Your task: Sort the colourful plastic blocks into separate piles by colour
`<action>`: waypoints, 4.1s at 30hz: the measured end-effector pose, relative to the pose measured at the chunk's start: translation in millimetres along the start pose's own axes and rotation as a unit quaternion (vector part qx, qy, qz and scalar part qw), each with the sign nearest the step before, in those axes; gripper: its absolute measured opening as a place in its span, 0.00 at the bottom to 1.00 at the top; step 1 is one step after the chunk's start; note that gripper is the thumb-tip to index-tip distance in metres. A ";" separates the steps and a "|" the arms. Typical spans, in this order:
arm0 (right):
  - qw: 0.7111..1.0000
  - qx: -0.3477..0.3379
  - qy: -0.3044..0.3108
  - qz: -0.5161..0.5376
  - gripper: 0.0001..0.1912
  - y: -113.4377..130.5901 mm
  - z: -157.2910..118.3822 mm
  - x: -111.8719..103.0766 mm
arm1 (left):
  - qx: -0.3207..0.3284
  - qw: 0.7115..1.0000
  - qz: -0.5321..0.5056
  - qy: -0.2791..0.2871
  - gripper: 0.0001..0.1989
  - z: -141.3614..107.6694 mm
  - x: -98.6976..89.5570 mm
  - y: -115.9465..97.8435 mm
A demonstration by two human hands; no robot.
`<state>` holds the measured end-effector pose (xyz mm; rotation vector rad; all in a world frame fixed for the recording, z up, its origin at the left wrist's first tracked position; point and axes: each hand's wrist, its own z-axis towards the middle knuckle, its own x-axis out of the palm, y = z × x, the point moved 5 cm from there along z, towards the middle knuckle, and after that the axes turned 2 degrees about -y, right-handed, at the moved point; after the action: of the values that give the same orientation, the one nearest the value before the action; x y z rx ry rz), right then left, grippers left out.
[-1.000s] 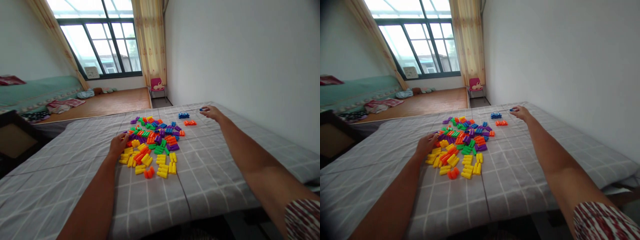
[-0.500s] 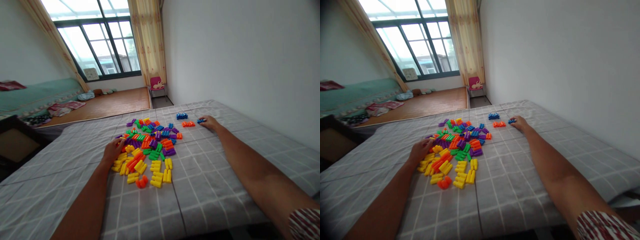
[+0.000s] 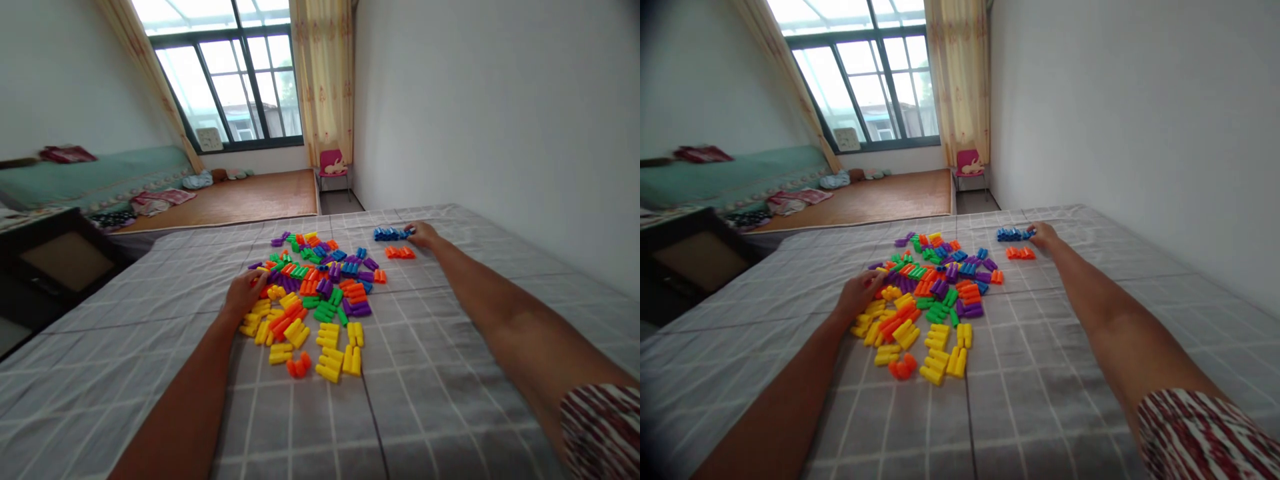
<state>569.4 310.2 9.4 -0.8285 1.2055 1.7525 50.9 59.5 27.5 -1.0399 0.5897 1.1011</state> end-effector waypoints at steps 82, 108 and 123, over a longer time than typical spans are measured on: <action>0.998 0.002 0.044 0.034 0.27 -66.0 -89.5 -37.2 | 0.047 0.998 0.028 0.035 0.17 4.7 9.4 1.5; 0.957 -0.250 0.090 0.120 0.15 209.1 -110.2 -3.0 | 0.069 0.997 0.001 0.016 0.13 0.3 5.6 -11.2; 0.951 -0.225 0.184 0.106 0.11 167.6 -120.9 16.6 | 0.068 0.996 0.026 0.043 0.15 3.1 5.3 -4.3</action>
<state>419.1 168.1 22.6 -1.3869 1.1749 2.1584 56.6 64.2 26.0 -0.9622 0.7527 1.0504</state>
